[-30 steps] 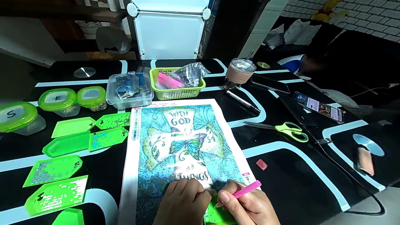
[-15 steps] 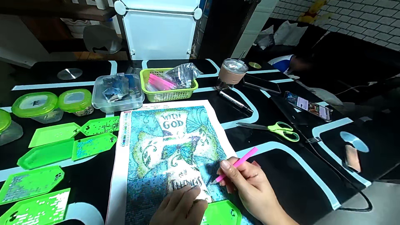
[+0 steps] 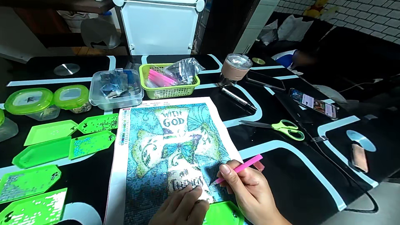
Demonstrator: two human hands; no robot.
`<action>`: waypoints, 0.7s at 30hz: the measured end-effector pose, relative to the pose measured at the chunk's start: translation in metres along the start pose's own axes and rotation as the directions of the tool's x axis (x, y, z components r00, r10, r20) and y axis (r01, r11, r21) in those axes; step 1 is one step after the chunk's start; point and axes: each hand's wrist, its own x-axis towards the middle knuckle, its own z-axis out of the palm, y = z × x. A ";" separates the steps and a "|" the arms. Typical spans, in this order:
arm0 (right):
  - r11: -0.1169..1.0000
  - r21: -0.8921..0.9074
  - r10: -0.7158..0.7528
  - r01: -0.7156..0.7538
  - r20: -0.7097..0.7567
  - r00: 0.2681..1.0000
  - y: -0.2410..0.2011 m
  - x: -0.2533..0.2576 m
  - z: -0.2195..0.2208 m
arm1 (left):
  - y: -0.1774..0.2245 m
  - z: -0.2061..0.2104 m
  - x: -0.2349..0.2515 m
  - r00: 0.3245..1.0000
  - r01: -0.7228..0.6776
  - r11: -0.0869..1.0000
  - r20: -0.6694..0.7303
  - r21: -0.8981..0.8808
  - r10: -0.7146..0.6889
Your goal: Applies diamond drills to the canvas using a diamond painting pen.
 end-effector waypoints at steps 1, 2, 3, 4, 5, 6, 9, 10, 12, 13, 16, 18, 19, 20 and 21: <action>1.000 -0.006 0.003 -0.003 -0.005 1.000 0.000 0.000 0.000 | 0.000 0.000 0.000 1.000 0.001 1.000 0.000 0.002 -0.001; 1.000 -0.007 0.006 -0.006 -0.008 1.000 0.000 0.000 0.001 | 0.000 -0.001 0.000 1.000 0.000 1.000 0.004 0.005 0.000; 1.000 -0.003 0.007 -0.007 -0.008 1.000 0.000 -0.001 0.001 | 0.001 -0.001 0.000 1.000 -0.001 1.000 0.009 0.009 0.001; 1.000 0.000 0.007 -0.007 -0.008 1.000 0.000 -0.001 0.001 | 0.001 -0.002 0.000 1.000 0.000 1.000 0.014 0.009 0.000; 1.000 -0.001 0.006 -0.006 -0.006 1.000 0.000 -0.001 0.001 | 0.001 -0.002 0.000 1.000 0.001 1.000 0.017 0.006 -0.001; 1.000 0.001 0.006 -0.006 -0.002 1.000 0.000 -0.001 0.001 | 0.001 -0.002 0.001 1.000 0.002 1.000 0.018 0.003 -0.002; 1.000 -0.004 0.001 -0.001 0.007 1.000 0.000 -0.001 0.001 | 0.001 -0.002 0.000 1.000 0.006 1.000 0.015 0.002 -0.006; 1.000 -0.012 -0.003 0.003 0.011 1.000 0.000 -0.001 0.001 | 0.000 -0.001 0.000 1.000 0.006 1.000 0.010 0.000 -0.006; 0.999 -0.037 -0.017 0.017 0.020 1.000 0.001 -0.001 0.001 | 0.000 0.000 0.000 1.000 0.004 1.000 0.005 0.002 -0.004; 0.998 -0.051 -0.024 0.025 0.024 0.999 0.001 -0.001 0.001 | 0.000 -0.001 0.000 1.000 0.004 1.000 0.008 0.006 -0.004; 0.993 -0.104 -0.051 0.053 0.027 0.998 0.000 -0.001 0.001 | 0.000 -0.001 0.000 1.000 0.003 1.000 0.012 0.010 -0.003; 0.989 -0.132 -0.063 0.067 0.032 0.997 0.000 -0.001 0.001 | 0.001 -0.001 0.000 1.000 0.003 1.000 0.010 0.006 -0.003; 0.988 -0.137 -0.065 0.069 0.035 0.997 0.000 -0.001 0.001 | 0.001 -0.001 0.000 1.000 0.005 1.000 0.010 0.003 -0.005; 0.988 -0.138 -0.066 0.071 0.038 0.997 0.000 -0.001 0.001 | 0.001 -0.001 0.000 1.000 0.007 1.000 0.011 0.002 -0.007; 0.987 -0.141 -0.067 0.072 0.041 0.997 0.000 -0.002 0.001 | 0.000 -0.001 0.000 1.000 0.007 1.000 0.014 0.003 -0.007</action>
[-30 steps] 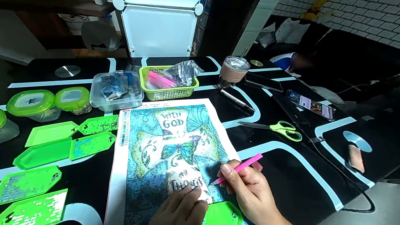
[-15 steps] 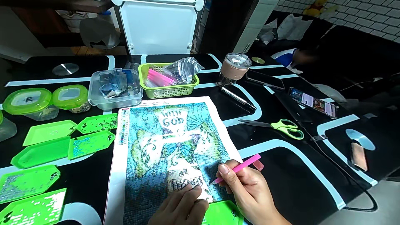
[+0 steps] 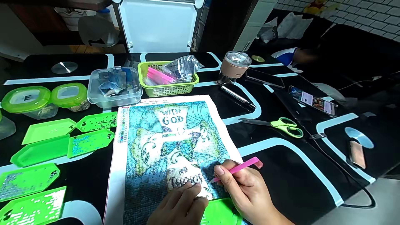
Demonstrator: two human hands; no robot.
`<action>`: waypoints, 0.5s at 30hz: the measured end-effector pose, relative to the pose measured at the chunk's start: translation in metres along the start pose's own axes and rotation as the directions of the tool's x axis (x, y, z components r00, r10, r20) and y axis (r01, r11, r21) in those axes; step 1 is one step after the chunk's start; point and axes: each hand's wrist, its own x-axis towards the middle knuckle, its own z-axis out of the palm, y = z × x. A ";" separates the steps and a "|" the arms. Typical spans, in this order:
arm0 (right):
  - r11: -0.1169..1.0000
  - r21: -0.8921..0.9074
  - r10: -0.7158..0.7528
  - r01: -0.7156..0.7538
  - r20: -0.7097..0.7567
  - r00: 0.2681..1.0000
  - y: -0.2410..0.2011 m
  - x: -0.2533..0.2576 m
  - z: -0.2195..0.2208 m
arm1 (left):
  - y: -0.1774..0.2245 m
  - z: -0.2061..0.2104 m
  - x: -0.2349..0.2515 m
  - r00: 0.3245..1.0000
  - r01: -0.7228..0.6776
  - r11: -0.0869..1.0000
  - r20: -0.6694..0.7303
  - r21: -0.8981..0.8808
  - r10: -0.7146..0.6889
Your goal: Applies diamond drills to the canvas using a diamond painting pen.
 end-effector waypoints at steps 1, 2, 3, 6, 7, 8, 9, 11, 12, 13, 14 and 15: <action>1.000 -0.002 -0.003 0.003 0.001 1.000 0.000 0.000 0.000 | 0.000 0.000 0.000 1.000 -0.001 1.000 0.001 0.003 0.001; 1.000 -0.006 -0.008 0.008 0.001 1.000 0.000 0.000 0.000 | 0.000 0.000 0.000 1.000 -0.003 1.000 0.001 0.008 0.003; 1.000 -0.011 -0.015 0.015 0.002 1.000 0.000 -0.001 0.000 | 0.000 0.000 0.000 1.000 -0.005 1.000 -0.003 0.008 0.005; 0.999 -0.034 -0.038 0.038 0.018 0.999 0.000 -0.001 -0.001 | -0.001 0.001 -0.001 1.000 -0.009 1.000 -0.018 0.002 0.009; 0.998 -0.050 -0.048 0.049 0.030 0.998 -0.001 -0.001 -0.002 | -0.001 0.001 -0.001 1.000 -0.010 1.000 -0.019 0.005 0.010; 0.996 -0.066 -0.057 0.060 0.044 0.997 -0.002 -0.001 -0.003 | -0.001 0.001 -0.001 1.000 -0.009 1.000 -0.021 0.007 0.010; 0.994 -0.081 -0.063 0.068 0.059 0.996 -0.004 -0.001 -0.004 | -0.001 0.002 -0.001 1.000 -0.010 1.000 -0.024 0.007 0.010; 0.993 -0.094 -0.061 0.070 0.096 0.994 -0.007 -0.001 -0.007 | -0.001 0.002 -0.001 0.999 -0.010 1.000 -0.030 0.008 0.010; 0.994 -0.091 -0.050 0.061 0.113 0.992 -0.008 0.000 -0.010 | -0.002 0.003 -0.001 0.999 -0.012 1.000 -0.036 0.010 0.012; 0.996 -0.074 -0.031 0.040 0.122 0.992 -0.009 0.000 -0.012 | -0.002 0.003 -0.001 0.999 -0.013 1.000 -0.042 0.012 0.014; 0.999 -0.034 -0.006 0.010 0.118 0.993 -0.010 0.000 -0.013 | -0.001 0.003 -0.002 0.999 -0.011 1.000 -0.043 0.014 0.012; 0.999 0.025 0.020 -0.023 0.101 0.995 -0.011 -0.002 -0.014 | -0.001 0.004 -0.002 0.999 -0.010 1.000 -0.047 0.016 0.011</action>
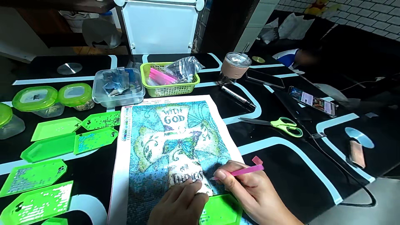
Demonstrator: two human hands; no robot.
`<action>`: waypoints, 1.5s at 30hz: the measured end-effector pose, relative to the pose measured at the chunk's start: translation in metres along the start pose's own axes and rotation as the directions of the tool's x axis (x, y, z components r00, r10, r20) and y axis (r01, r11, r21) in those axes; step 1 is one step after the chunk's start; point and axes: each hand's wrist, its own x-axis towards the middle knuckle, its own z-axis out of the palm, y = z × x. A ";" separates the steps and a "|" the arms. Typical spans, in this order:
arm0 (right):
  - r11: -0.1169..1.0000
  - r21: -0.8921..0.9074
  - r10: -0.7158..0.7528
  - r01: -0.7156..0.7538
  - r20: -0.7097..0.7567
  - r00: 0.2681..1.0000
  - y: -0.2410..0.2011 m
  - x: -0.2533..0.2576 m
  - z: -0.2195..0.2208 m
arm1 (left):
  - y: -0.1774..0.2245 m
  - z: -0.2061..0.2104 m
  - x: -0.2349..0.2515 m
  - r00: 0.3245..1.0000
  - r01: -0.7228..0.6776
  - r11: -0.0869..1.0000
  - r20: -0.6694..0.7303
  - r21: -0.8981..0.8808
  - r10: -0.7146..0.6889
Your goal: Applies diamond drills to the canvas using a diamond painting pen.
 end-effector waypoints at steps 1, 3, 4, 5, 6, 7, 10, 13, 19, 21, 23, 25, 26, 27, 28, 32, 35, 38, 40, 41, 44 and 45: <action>0.997 0.076 0.023 -0.021 -0.027 0.999 -0.002 -0.003 0.001 | 0.000 0.000 0.000 1.000 -0.001 1.000 -0.003 0.003 0.001; 0.977 0.209 0.060 -0.049 -0.044 0.997 -0.010 -0.010 0.007 | 0.000 -0.001 0.001 1.000 0.000 1.000 0.000 0.005 0.000; 0.966 0.251 0.067 -0.060 -0.021 0.998 -0.016 -0.014 0.010 | 0.001 -0.001 0.001 1.000 0.005 1.000 0.005 0.009 -0.005; 0.964 0.258 0.062 -0.061 0.005 0.998 -0.020 -0.017 0.014 | 0.001 -0.001 0.001 1.000 0.004 1.000 0.002 0.014 -0.004; 0.971 0.235 0.045 -0.049 0.025 0.999 -0.022 -0.019 0.016 | 0.001 -0.001 0.001 1.000 0.000 1.000 -0.003 0.020 0.000; 0.979 0.202 0.025 -0.032 0.036 0.999 -0.023 -0.020 0.018 | 0.001 0.000 0.001 1.000 -0.007 1.000 -0.012 0.028 0.007; 0.990 0.143 -0.009 0.002 0.050 0.999 -0.022 -0.020 0.021 | 0.000 0.002 0.001 0.999 -0.016 0.999 -0.031 0.045 0.018; 0.991 0.130 -0.022 0.016 0.052 0.998 -0.021 -0.020 0.022 | 0.000 0.002 0.001 0.999 -0.020 0.999 -0.035 0.050 0.021; 0.996 0.081 -0.046 0.041 0.059 0.997 -0.021 -0.020 0.023 | 0.000 0.003 0.001 0.998 -0.023 0.998 -0.050 0.066 0.026; 0.992 0.120 -0.029 0.023 0.047 0.998 -0.021 -0.020 0.022 | 0.000 0.003 0.002 0.999 -0.019 0.998 -0.044 0.064 0.022; 0.965 0.251 0.079 -0.080 0.017 0.997 -0.024 -0.018 0.019 | 0.000 0.002 0.002 1.000 -0.006 0.999 -0.030 0.043 0.008; 0.886 0.408 0.246 -0.218 -0.017 0.969 -0.025 -0.013 0.012 | 0.000 0.001 0.002 1.000 0.001 1.000 -0.008 0.017 -0.001; 0.847 0.465 0.310 -0.258 -0.038 0.950 -0.022 -0.009 0.009 | 0.000 0.000 0.002 1.000 0.003 1.000 0.007 0.010 -0.003; 0.817 0.505 0.355 -0.278 -0.060 0.933 -0.018 -0.004 0.005 | 0.001 -0.001 0.003 1.000 0.005 1.000 0.020 0.004 -0.005; 0.807 0.514 0.381 -0.291 -0.077 0.921 -0.014 0.002 0.001 | 0.001 -0.001 0.003 1.000 0.007 1.000 0.030 0.002 -0.007; 0.884 0.381 0.333 -0.271 -0.106 0.937 -0.002 0.011 0.000 | 0.001 -0.002 0.002 0.999 0.000 1.000 0.036 -0.006 0.000; 0.957 0.243 0.187 -0.157 -0.103 0.977 0.005 0.009 0.006 | 0.000 -0.002 0.001 0.999 0.000 1.000 0.035 -0.003 0.000; 0.977 0.190 0.117 -0.095 -0.106 0.987 0.009 0.006 0.011 | 0.001 -0.003 0.001 0.999 0.005 1.000 0.039 -0.010 -0.005; 0.981 0.178 0.097 -0.078 -0.104 0.990 0.009 0.004 0.011 | 0.001 -0.002 0.001 0.999 0.008 1.000 0.040 -0.010 -0.008; 0.982 0.175 0.092 -0.073 -0.101 0.991 0.009 0.004 0.011 | 0.001 -0.002 0.001 0.999 0.008 1.000 0.038 -0.010 -0.008; 0.985 0.161 0.079 -0.063 -0.094 0.992 0.010 0.004 0.011 | 0.001 -0.002 0.001 1.000 0.004 1.000 0.030 -0.010 -0.003; 0.986 0.156 0.077 -0.062 -0.092 0.993 0.010 0.004 0.011 | 0.001 -0.002 0.001 0.999 0.002 1.000 0.033 -0.011 -0.002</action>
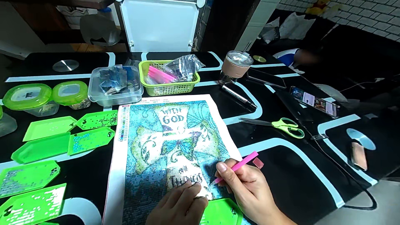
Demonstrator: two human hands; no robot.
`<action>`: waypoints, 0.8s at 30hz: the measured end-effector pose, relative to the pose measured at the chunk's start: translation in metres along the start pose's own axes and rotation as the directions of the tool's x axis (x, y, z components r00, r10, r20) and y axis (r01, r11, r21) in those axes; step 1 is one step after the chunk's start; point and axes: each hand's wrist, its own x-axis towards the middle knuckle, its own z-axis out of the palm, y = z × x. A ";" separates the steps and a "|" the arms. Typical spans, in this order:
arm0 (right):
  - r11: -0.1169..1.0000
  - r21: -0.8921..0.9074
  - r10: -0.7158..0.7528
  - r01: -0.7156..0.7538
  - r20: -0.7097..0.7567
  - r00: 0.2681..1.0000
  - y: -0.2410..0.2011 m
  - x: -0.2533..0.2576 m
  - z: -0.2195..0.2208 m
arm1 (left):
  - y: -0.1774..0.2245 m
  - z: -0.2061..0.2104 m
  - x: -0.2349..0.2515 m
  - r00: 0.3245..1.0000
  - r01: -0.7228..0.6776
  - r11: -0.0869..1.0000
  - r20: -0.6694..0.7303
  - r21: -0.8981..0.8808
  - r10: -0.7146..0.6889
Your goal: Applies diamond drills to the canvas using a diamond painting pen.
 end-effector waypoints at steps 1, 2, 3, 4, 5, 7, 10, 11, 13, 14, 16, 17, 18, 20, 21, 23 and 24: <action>1.000 -0.006 -0.005 0.005 0.004 1.000 0.000 0.000 0.000 | 0.000 0.000 0.000 1.000 -0.001 1.000 0.002 -0.002 0.001; 1.000 -0.017 -0.013 0.013 0.009 1.000 0.000 0.000 0.000 | 0.000 0.000 0.000 1.000 0.000 1.000 0.005 -0.003 0.000; 0.999 -0.036 -0.023 0.023 0.014 1.000 0.000 0.000 0.000 | 0.000 0.000 0.000 1.000 0.001 1.000 0.005 -0.003 -0.001; 0.997 -0.062 -0.034 0.035 0.018 0.999 0.000 0.000 0.000 | 0.000 0.000 0.000 1.000 0.002 1.000 0.005 -0.001 -0.002; 0.995 -0.087 -0.047 0.048 0.017 0.999 0.000 -0.001 0.000 | 0.000 -0.001 0.000 1.000 0.004 1.000 0.006 0.001 -0.004; 0.987 -0.140 -0.074 0.075 0.012 0.997 0.000 -0.001 0.001 | 0.000 -0.001 0.000 1.000 0.005 1.000 0.007 0.003 -0.005; 0.970 -0.214 -0.120 0.119 0.009 0.993 -0.001 -0.003 0.001 | 0.000 0.000 0.000 1.000 0.003 1.000 -0.001 0.003 -0.003; 0.965 -0.228 -0.131 0.131 0.014 0.991 -0.001 -0.003 0.001 | -0.001 0.000 0.000 1.000 0.001 1.000 -0.003 0.001 -0.001; 0.959 -0.243 -0.146 0.147 0.022 0.989 -0.001 -0.003 0.001 | -0.001 0.001 -0.001 1.000 -0.002 1.000 -0.010 0.000 0.002; 0.958 -0.245 -0.147 0.150 0.028 0.989 -0.002 -0.004 0.001 | -0.001 0.002 -0.001 1.000 -0.004 1.000 -0.015 0.000 0.004; 0.962 -0.235 -0.130 0.137 0.049 0.990 -0.003 -0.004 -0.001 | -0.002 0.002 -0.001 1.000 -0.008 1.000 -0.020 0.006 0.008; 0.967 -0.224 -0.109 0.120 0.061 0.992 -0.004 -0.003 -0.003 | -0.002 0.002 -0.001 1.000 -0.009 1.000 -0.021 0.011 0.009; 0.972 -0.211 -0.086 0.099 0.071 0.994 -0.006 -0.002 -0.004 | -0.002 0.002 -0.001 1.000 -0.007 1.000 -0.020 0.014 0.007; 0.981 -0.184 -0.052 0.066 0.077 0.996 -0.008 -0.002 -0.007 | -0.001 0.001 -0.001 1.000 0.001 1.000 -0.016 0.019 0.000; 0.985 -0.160 -0.047 0.057 0.063 0.997 -0.008 -0.002 -0.006 | 0.000 0.001 -0.001 1.000 0.002 1.000 -0.019 0.022 -0.002; 0.996 -0.070 -0.044 0.046 0.018 0.999 -0.010 -0.006 -0.004 | 0.000 0.002 -0.001 1.000 0.002 1.000 -0.026 0.031 -0.001; 0.999 -0.012 -0.037 0.037 0.011 0.999 -0.013 -0.009 -0.002 | -0.001 0.002 -0.001 0.999 -0.001 0.999 -0.032 0.032 0.002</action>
